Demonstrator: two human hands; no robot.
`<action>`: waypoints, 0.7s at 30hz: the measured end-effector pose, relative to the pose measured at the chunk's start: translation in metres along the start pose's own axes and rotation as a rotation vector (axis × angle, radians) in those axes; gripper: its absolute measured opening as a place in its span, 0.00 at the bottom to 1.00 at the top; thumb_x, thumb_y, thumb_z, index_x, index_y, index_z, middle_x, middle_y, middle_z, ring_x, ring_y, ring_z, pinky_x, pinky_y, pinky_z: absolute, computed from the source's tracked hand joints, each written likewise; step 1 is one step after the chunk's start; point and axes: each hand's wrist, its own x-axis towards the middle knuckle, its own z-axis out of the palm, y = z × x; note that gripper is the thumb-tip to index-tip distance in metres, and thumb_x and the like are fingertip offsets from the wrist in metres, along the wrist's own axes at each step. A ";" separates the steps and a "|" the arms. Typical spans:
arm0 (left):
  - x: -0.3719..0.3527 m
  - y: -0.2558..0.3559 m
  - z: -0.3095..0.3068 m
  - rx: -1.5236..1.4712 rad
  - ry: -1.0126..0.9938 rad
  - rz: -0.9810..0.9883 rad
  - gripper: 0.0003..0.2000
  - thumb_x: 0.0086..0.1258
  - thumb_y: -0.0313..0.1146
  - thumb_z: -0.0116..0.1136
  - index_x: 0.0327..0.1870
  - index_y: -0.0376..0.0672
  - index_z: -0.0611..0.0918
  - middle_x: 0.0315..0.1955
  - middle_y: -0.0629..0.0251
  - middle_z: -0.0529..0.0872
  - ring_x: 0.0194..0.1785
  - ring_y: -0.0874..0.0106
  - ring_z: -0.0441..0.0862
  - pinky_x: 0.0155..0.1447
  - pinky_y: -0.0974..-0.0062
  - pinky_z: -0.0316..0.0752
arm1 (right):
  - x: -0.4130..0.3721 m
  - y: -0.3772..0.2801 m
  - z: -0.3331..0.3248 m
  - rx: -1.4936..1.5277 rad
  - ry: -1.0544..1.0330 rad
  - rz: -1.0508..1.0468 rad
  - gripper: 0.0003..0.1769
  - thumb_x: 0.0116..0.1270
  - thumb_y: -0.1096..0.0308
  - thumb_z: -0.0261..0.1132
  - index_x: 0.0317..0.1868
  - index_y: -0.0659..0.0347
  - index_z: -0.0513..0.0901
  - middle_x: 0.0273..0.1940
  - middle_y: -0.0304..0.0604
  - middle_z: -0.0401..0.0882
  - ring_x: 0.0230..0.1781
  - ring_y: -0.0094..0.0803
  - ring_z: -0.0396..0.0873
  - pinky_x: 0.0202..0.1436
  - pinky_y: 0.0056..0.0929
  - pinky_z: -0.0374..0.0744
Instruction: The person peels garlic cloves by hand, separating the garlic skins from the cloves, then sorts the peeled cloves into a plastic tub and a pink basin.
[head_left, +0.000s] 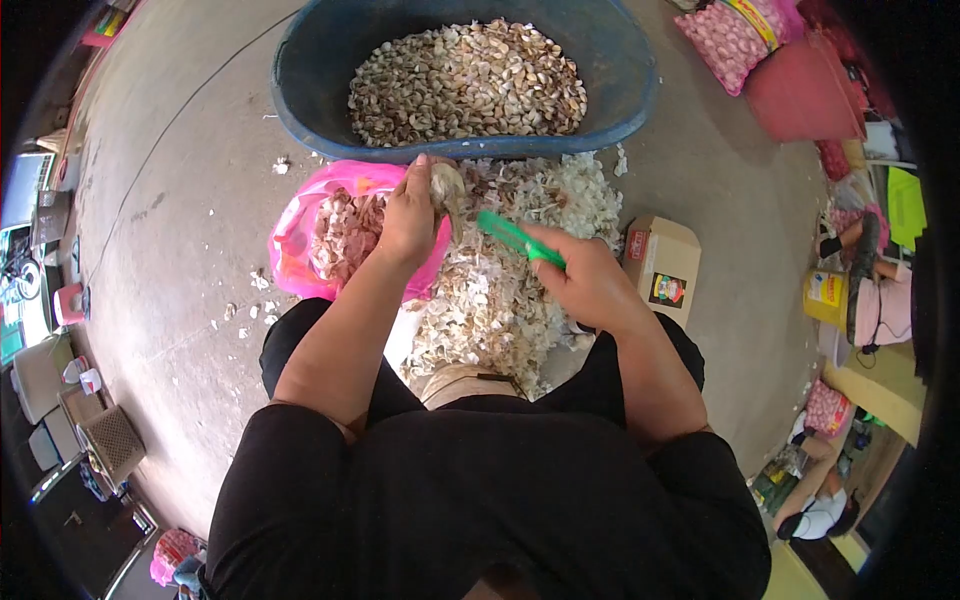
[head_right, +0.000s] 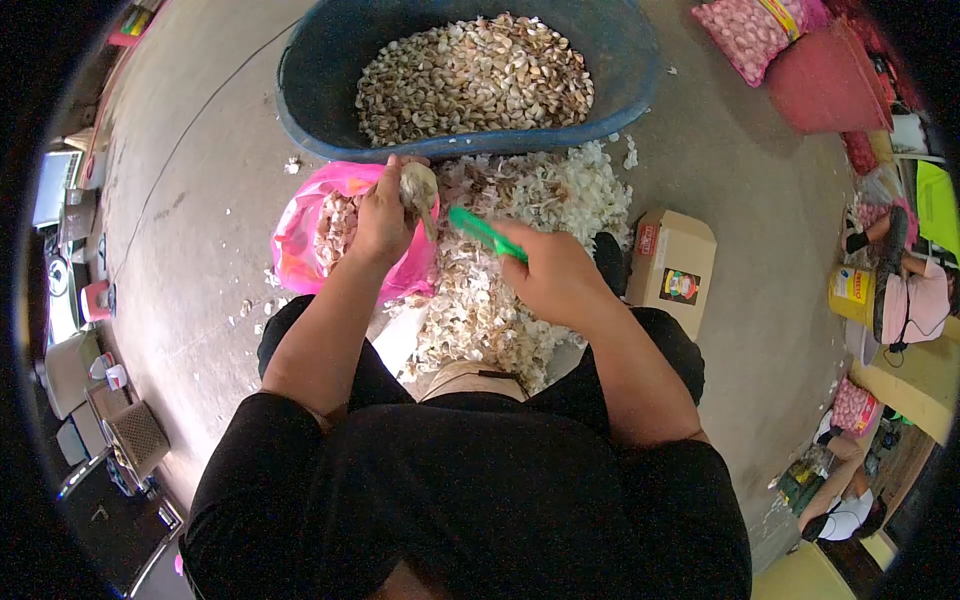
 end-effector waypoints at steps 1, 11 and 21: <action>-0.003 0.002 0.002 0.057 0.023 0.045 0.17 0.69 0.44 0.36 0.41 0.39 0.73 0.31 0.63 0.77 0.32 0.75 0.75 0.37 0.77 0.72 | 0.001 -0.001 0.001 0.110 0.006 0.058 0.21 0.59 0.72 0.54 0.54 0.56 0.69 0.24 0.43 0.76 0.17 0.26 0.73 0.21 0.24 0.72; -0.035 0.029 0.005 0.416 0.134 0.742 0.09 0.67 0.33 0.41 0.38 0.35 0.69 0.28 0.63 0.73 0.31 0.75 0.71 0.35 0.77 0.69 | 0.036 -0.007 0.033 0.162 -0.272 0.278 0.16 0.62 0.65 0.52 0.50 0.61 0.72 0.29 0.39 0.77 0.23 0.29 0.74 0.27 0.30 0.73; -0.047 0.026 -0.009 0.749 0.165 0.727 0.15 0.55 0.35 0.57 0.39 0.37 0.70 0.32 0.52 0.71 0.35 0.54 0.71 0.39 0.64 0.67 | 0.074 -0.024 0.068 0.845 0.007 0.190 0.24 0.66 0.51 0.44 0.45 0.64 0.73 0.38 0.39 0.76 0.35 0.23 0.73 0.35 0.21 0.73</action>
